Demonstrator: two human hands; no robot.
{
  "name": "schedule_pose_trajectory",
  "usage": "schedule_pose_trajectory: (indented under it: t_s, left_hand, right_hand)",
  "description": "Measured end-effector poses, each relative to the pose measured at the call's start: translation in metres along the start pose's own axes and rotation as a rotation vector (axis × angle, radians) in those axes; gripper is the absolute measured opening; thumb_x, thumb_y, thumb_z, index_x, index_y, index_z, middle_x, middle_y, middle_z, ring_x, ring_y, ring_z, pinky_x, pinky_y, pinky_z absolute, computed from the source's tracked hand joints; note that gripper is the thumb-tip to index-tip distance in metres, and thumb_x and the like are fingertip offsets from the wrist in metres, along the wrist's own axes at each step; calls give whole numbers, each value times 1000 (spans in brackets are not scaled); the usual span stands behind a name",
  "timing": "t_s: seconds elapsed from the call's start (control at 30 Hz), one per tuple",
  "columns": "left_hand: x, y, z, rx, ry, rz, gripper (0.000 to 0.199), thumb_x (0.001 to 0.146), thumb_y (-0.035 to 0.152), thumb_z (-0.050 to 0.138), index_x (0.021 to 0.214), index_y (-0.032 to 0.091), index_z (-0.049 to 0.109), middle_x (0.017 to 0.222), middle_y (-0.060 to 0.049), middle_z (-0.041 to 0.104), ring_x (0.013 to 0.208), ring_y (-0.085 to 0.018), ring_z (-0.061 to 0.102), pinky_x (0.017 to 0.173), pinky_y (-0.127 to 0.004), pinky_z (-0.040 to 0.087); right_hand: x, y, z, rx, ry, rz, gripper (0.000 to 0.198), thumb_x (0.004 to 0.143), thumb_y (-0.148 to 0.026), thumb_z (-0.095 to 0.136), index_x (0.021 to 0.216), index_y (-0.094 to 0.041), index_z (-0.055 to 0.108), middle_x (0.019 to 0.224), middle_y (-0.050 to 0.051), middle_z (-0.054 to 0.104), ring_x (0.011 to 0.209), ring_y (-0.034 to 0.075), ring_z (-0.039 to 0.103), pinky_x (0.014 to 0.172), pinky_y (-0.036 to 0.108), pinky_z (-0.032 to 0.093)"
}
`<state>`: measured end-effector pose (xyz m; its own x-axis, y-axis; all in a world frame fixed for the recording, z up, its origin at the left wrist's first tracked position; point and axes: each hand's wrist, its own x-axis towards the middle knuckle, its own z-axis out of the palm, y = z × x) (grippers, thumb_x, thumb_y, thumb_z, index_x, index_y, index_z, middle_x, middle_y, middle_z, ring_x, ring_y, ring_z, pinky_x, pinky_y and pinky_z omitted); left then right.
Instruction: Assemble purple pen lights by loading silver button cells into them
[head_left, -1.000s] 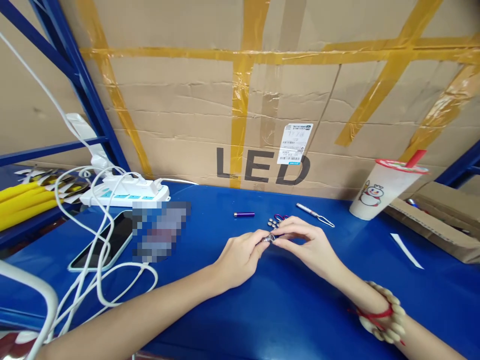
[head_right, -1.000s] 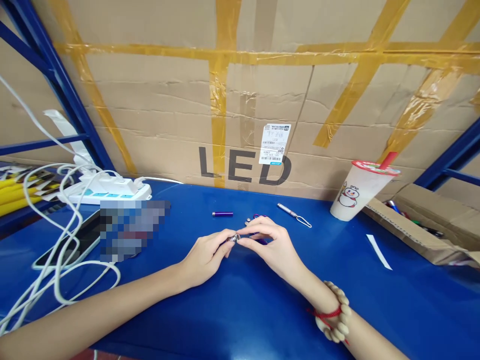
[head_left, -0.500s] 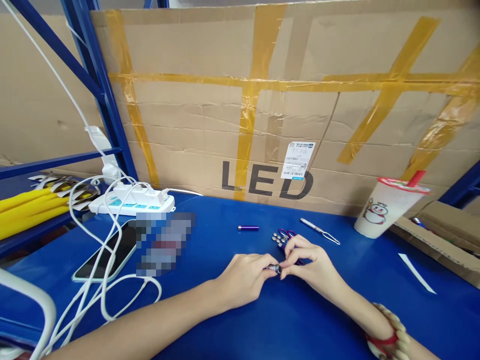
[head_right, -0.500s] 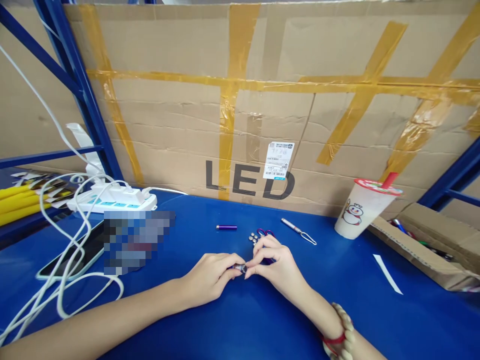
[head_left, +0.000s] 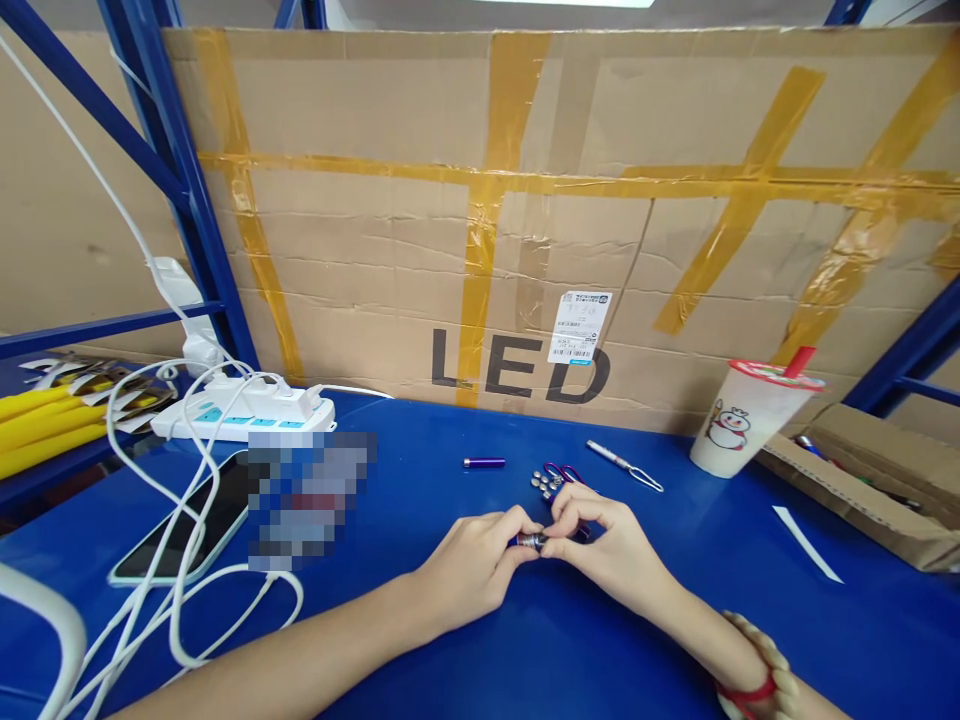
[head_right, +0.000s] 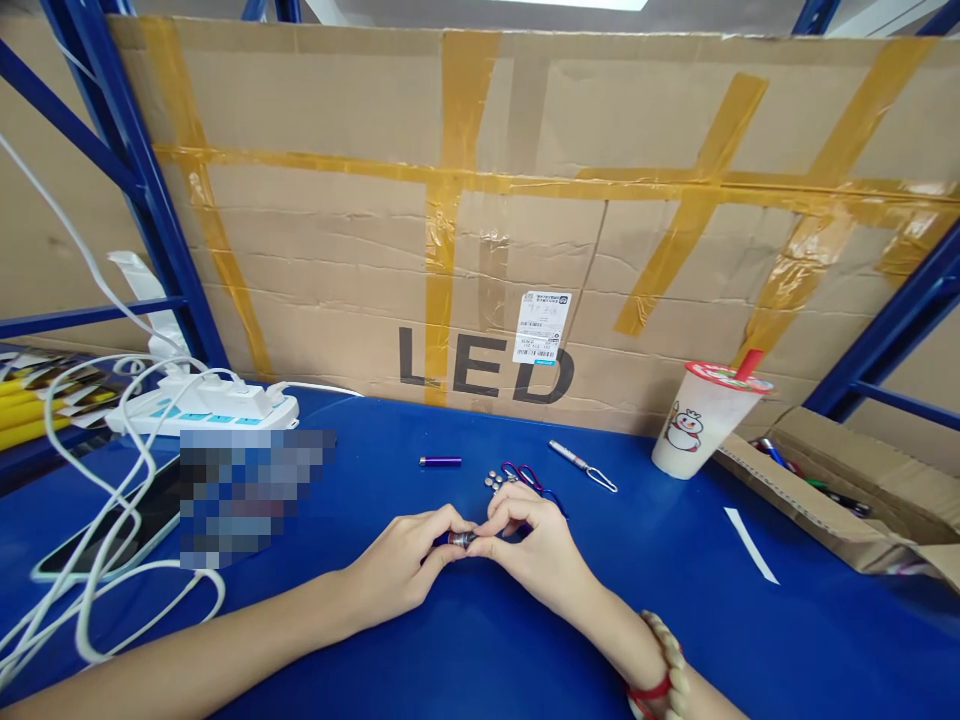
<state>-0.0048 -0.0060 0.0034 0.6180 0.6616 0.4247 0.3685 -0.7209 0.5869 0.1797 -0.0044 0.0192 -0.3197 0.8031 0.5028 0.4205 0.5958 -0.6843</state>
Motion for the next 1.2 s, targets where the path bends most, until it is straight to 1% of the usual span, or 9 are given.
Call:
schedule_pose_trajectory:
  t_s: [0.1,0.17,0.3,0.4,0.53,0.8,0.93,1.03,1.2]
  left_hand:
    - [0,-1,1,16,31,13,9,88,20,40,89,16,48,92,0,61,83,-11,57,70,-20,40]
    - [0,-2,2,34,42,14,10,89,21,40,88,16,48,91,0,61,82,-12,57,70,-20,40]
    - [1,-2,3,66,37,-20,12,89,23,41,87,16,49,88,0,61,81,-13,58,69,-22,40]
    - [2,0,4,51,35,-57,12,89,25,41,93,18,51,95,1,61,87,-13,58,72,-22,41]
    - [3,1,3,60,44,-68,15,90,26,41,100,19,50,92,2,61,84,-12,58,72,-21,41]
    - [3,1,2,62,58,-49,14,89,24,42,99,20,50,96,3,61,87,-10,58,74,-19,40]
    - [3,1,1,31,54,-83,15,90,26,41,100,20,50,97,3,61,89,-10,58,74,-19,40]
    - [3,1,1,6,47,-106,16,90,27,40,101,20,51,98,3,61,88,-10,57,75,-20,40]
    - [5,2,2,-36,46,-126,17,91,28,40,101,20,51,95,3,60,86,-10,56,74,-20,40]
  right_hand:
    - [-1,4,1,85,-64,162,36,64,-43,69,56,-9,57,68,6,52,62,8,49,53,17,40]
    - [-1,7,1,134,-100,237,37,62,-43,70,59,-9,57,69,6,52,62,8,48,52,17,39]
    - [0,9,-1,150,-129,289,35,61,-42,70,61,-9,58,70,6,52,64,8,48,54,17,36]
    - [2,6,-3,138,-137,310,38,62,-46,68,63,-9,59,70,6,53,65,9,48,54,18,37]
    - [4,5,-5,107,-137,311,42,62,-50,66,63,-9,58,68,7,52,64,9,47,52,18,36]
    - [3,10,-5,46,-135,300,40,63,-50,66,66,-10,60,66,6,49,62,8,44,49,16,34]
    - [3,10,-5,53,-108,297,40,63,-49,66,67,-10,61,66,6,50,62,8,45,50,17,35]
    - [4,9,-6,67,-86,266,37,63,-47,67,66,-10,62,66,5,52,62,8,46,55,19,37]
    - [5,9,-11,75,-107,214,35,67,-47,65,69,-12,66,71,7,56,66,10,50,57,20,38]
